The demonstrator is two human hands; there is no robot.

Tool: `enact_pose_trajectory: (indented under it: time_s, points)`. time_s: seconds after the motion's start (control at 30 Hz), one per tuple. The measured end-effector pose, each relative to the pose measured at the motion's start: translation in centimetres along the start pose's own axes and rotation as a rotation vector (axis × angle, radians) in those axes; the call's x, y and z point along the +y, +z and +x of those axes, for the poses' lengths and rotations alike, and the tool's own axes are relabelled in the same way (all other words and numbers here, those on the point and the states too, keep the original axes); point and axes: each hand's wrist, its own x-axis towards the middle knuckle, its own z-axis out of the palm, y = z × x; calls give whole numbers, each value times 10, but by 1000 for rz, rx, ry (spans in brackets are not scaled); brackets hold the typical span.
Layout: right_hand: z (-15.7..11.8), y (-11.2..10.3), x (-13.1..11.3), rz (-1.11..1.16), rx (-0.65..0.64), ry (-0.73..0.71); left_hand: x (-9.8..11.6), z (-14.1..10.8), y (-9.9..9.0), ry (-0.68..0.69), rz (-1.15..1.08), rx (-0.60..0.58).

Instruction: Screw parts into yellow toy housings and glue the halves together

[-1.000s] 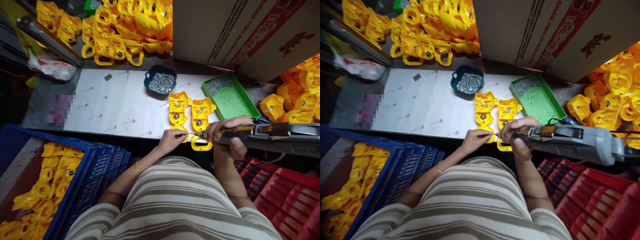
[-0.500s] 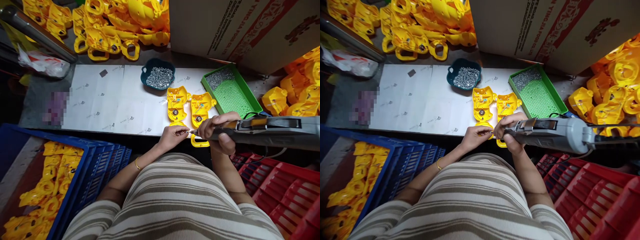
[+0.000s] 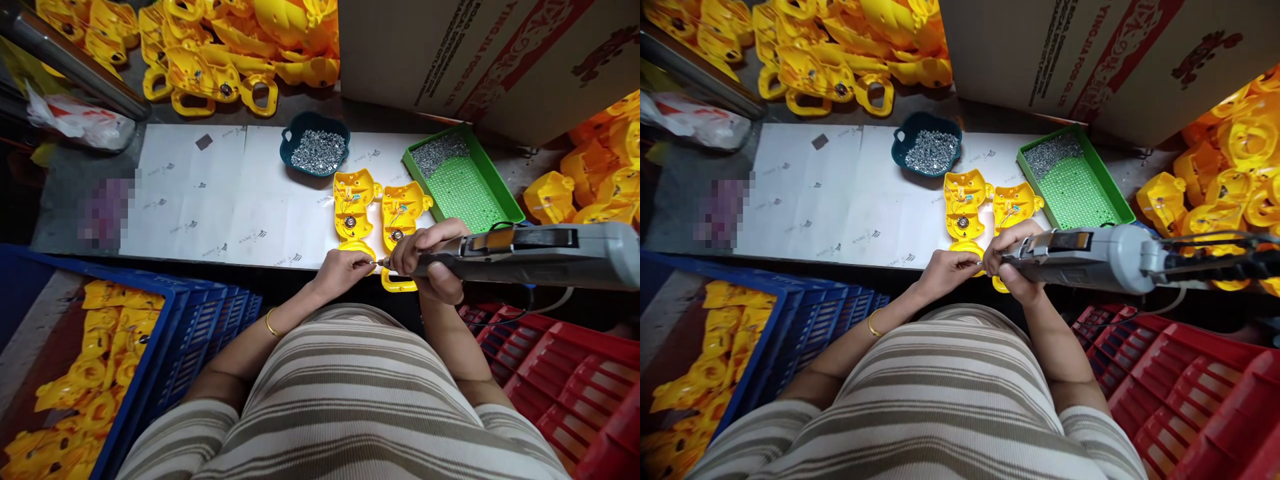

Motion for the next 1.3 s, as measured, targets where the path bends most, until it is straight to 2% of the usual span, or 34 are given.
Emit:
enact_pose_trajectory:
  time_s: [0.23, 0.43, 0.5, 0.63, 0.7, 0.9, 1.13, 1.3]
  points:
    - [2, 2, 1, -2, -39, 34, 7, 3, -10, 77, 142, -99]
    - [4, 1, -3, -31, -45, 68, 3, 3, -8, 109, 173, -77]
    - [6, -2, -4, -19, -48, 43, 0, 1, -10, 131, 195, 32]
    - [14, -9, 4, -43, -26, -86, -15, -6, -16, 146, 397, 425]
    - [22, -11, 12, -82, -4, -140, -24, -8, -15, 86, 476, 490]
    - [40, -12, 36, -149, -1, -164, -34, -6, 2, -78, 495, 282]
    - [41, -21, 61, -128, -43, -128, -30, -9, 9, -80, 554, 244]
    - [40, -24, 70, -120, -44, -83, -28, -10, 11, -82, 565, 233]
